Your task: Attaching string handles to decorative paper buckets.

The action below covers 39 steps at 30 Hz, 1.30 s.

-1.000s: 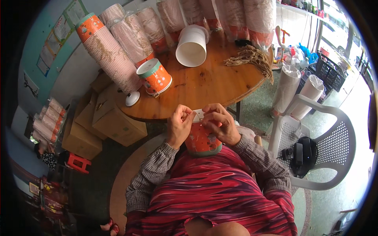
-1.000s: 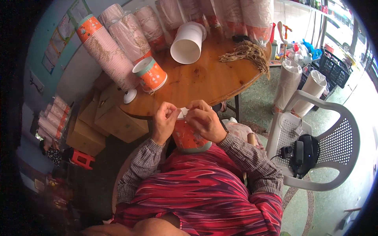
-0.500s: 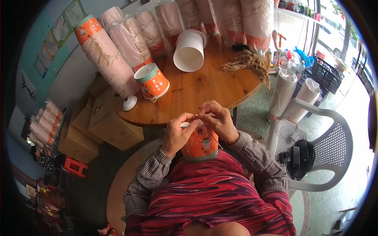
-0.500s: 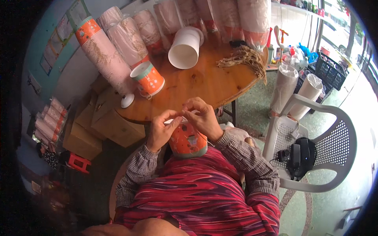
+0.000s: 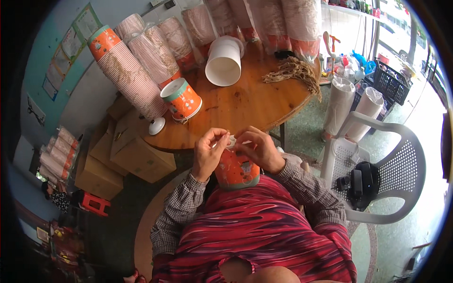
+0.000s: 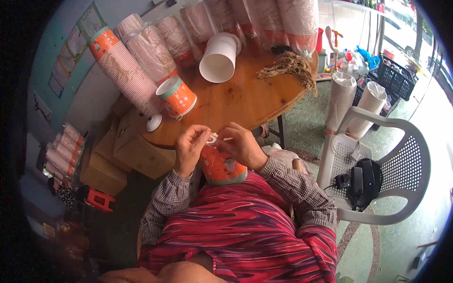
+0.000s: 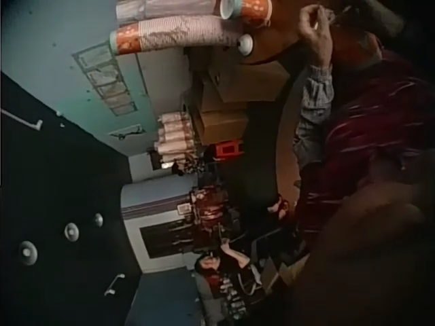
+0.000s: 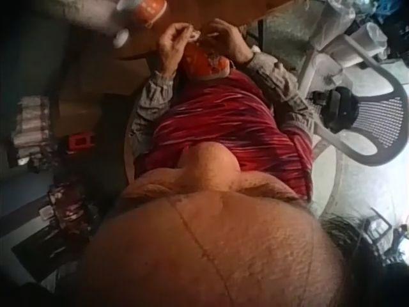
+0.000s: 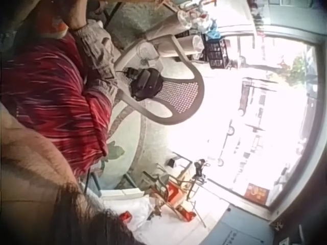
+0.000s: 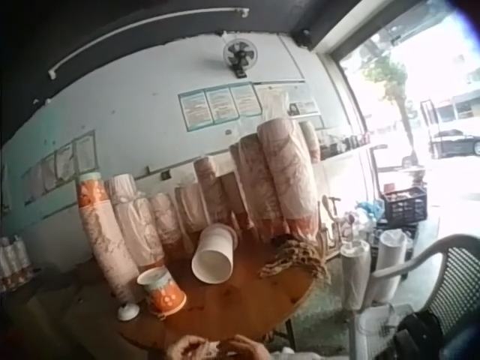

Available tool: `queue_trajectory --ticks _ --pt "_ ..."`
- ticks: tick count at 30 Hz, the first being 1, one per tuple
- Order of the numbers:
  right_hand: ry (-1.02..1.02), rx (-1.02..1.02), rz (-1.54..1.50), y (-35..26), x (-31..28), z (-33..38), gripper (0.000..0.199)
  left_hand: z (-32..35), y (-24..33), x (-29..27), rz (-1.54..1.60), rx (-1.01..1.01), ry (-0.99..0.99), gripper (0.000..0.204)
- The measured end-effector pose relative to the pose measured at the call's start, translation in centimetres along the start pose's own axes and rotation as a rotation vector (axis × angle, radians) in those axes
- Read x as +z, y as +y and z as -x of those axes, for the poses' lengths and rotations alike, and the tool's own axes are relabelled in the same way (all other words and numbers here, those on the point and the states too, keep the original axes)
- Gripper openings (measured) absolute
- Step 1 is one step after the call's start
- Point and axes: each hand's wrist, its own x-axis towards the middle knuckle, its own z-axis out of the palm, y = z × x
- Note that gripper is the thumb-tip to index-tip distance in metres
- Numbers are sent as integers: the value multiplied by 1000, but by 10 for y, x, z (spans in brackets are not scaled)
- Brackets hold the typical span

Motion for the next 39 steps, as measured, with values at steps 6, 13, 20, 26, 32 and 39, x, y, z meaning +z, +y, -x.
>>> queue_trajectory --ticks 6,13,20,26,32,39 --pt "-16 335 -263 0 -3 -6 11 1 5 -6 -96 3 -41 16" --pt "5 229 -249 2 11 -24 9 9 2 -6 -137 1 16 12" --pt "47 -18 -83 -4 14 -40 5 10 -11 -8 -131 3 57 6" --pt "282 -6 -387 -3 -18 -84 11 14 -13 -12 -181 -6 -41 7" --pt "402 139 -602 4 -11 -92 15 19 -17 -5 -242 98 -21 9" --pt "335 127 -688 -4 -7 -86 16 23 -14 -1 -292 187 23 11"
